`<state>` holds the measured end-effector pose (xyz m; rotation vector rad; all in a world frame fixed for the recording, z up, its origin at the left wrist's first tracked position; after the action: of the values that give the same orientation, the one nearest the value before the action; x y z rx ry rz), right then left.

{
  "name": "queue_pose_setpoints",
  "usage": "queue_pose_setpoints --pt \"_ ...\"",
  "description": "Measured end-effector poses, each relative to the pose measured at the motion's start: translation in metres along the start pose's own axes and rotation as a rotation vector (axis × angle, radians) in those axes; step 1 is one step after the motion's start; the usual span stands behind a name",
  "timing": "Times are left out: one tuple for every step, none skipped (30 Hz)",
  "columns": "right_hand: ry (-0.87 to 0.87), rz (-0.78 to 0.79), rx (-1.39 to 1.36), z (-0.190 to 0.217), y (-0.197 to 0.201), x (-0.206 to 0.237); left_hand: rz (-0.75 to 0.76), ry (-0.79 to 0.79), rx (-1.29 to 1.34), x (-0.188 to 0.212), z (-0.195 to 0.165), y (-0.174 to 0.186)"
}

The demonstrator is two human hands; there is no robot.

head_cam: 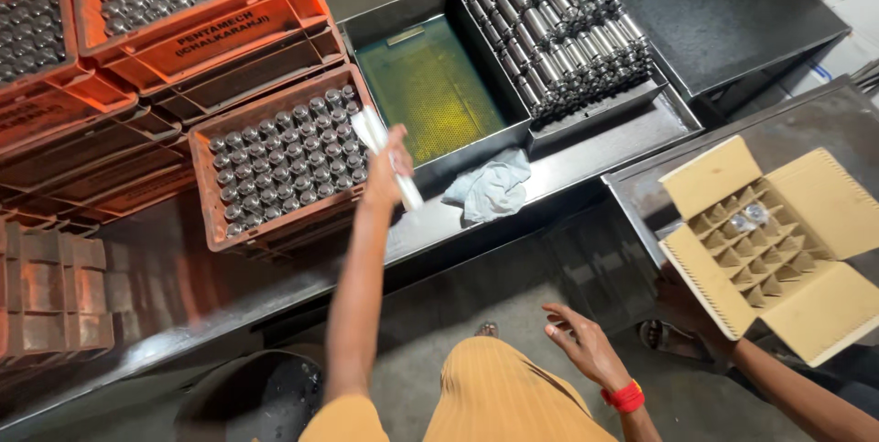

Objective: The person picks cylindrical metal parts from a tray, wipes each with a white cloth, and places them into a cardboard box with a molded insert. The person repeats this cycle, filling the box with cleaned parts.

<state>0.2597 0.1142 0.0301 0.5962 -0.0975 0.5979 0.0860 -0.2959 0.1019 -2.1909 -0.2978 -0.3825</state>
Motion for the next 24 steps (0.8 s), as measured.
queue_pose_setpoints --pt "-0.024 -0.019 -0.014 -0.004 0.002 0.004 -0.038 -0.033 -0.054 -0.006 -0.025 -0.008" --pt "-0.013 -0.036 -0.027 -0.005 0.004 0.006 -0.072 -0.064 -0.112 -0.014 -0.049 -0.018" --pt "-0.009 -0.053 -0.042 -0.007 0.005 0.01 -0.107 -0.089 -0.171 -0.021 -0.07 -0.027" --pt "-0.005 -0.071 -0.057 -0.009 0.006 0.015 -0.151 -0.141 -0.176 -0.027 -0.09 -0.036" --pt "-0.026 -0.073 -0.048 -0.013 0.005 0.019 -0.19 -0.198 -0.183 -0.03 -0.109 -0.046" --pt "-0.044 -0.081 -0.036 -0.017 0.005 0.023 -0.187 -0.227 -0.238 -0.033 -0.124 -0.059" --pt "-0.069 -0.082 -0.021 -0.021 0.005 0.029 -0.191 -0.252 -0.289 -0.034 -0.133 -0.071" --pt "-0.067 -0.091 -0.042 -0.023 0.005 0.036 -0.213 -0.251 -0.261 -0.033 -0.135 -0.076" --pt "-0.062 -0.104 -0.061 -0.025 0.006 0.041 -0.233 -0.253 -0.233 -0.031 -0.136 -0.083" --pt "-0.05 -0.119 -0.084 -0.025 0.006 0.045 -0.249 -0.261 -0.209 -0.029 -0.136 -0.088" --pt "-0.066 -0.114 -0.101 -0.028 0.005 0.051 -0.21 -0.272 -0.229 -0.026 -0.128 -0.093" --pt "-0.074 -0.114 -0.118 -0.029 0.004 0.055 -0.164 -0.289 -0.25 -0.022 -0.117 -0.098" --pt "-0.084 -0.117 -0.137 -0.031 0.003 0.06 -0.116 -0.304 -0.273 -0.017 -0.099 -0.102" --pt "-0.082 -0.118 -0.154 -0.031 0.002 0.065 -0.05 -0.328 -0.313 -0.009 -0.077 -0.104" --pt "-0.082 -0.121 -0.167 -0.031 0.001 0.07 0.018 -0.351 -0.348 0.0 -0.05 -0.104" --pt "-0.08 -0.125 -0.178 -0.031 0.001 0.076 0.006 -0.289 -0.356 0.008 -0.011 -0.092" --pt "-0.059 -0.135 -0.197 -0.029 0.002 0.08 -0.115 -0.109 -0.285 0.012 0.034 -0.067" --pt "-0.038 -0.138 -0.219 -0.026 0.002 0.086 -0.002 -0.113 -0.312 0.025 0.072 -0.065" --pt "-0.019 -0.138 -0.242 -0.024 0.003 0.09 -0.042 -0.095 -0.394 0.04 0.111 -0.048" --pt "-0.019 -0.126 -0.251 -0.024 0.002 0.096 -0.076 0.205 -0.119 0.054 0.172 -0.025" --pt "-0.013 -0.121 -0.253 -0.023 0.003 0.099 -0.026 0.191 -0.16 0.073 0.205 -0.014" --pt "0.003 -0.12 -0.25 -0.022 0.005 0.102 0.033 0.166 -0.201 0.091 0.233 -0.006" --pt "0.015 -0.125 -0.26 -0.022 0.007 0.104 -0.044 0.237 -0.204 0.109 0.265 0.014" --pt "0.024 -0.125 -0.277 -0.023 0.007 0.105 -0.066 0.314 -0.125 0.128 0.293 0.03"
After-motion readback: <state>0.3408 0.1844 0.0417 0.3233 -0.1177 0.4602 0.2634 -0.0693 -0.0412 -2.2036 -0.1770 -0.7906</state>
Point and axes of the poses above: each hand's wrist, its own x-axis away from the middle knuckle, its own y-axis out of the back of the hand, z = x × y, the point moved 9 cm from there along -x, towards the middle knuckle, and after that the axes turned 8 degrees about y, right-handed, at the moved point
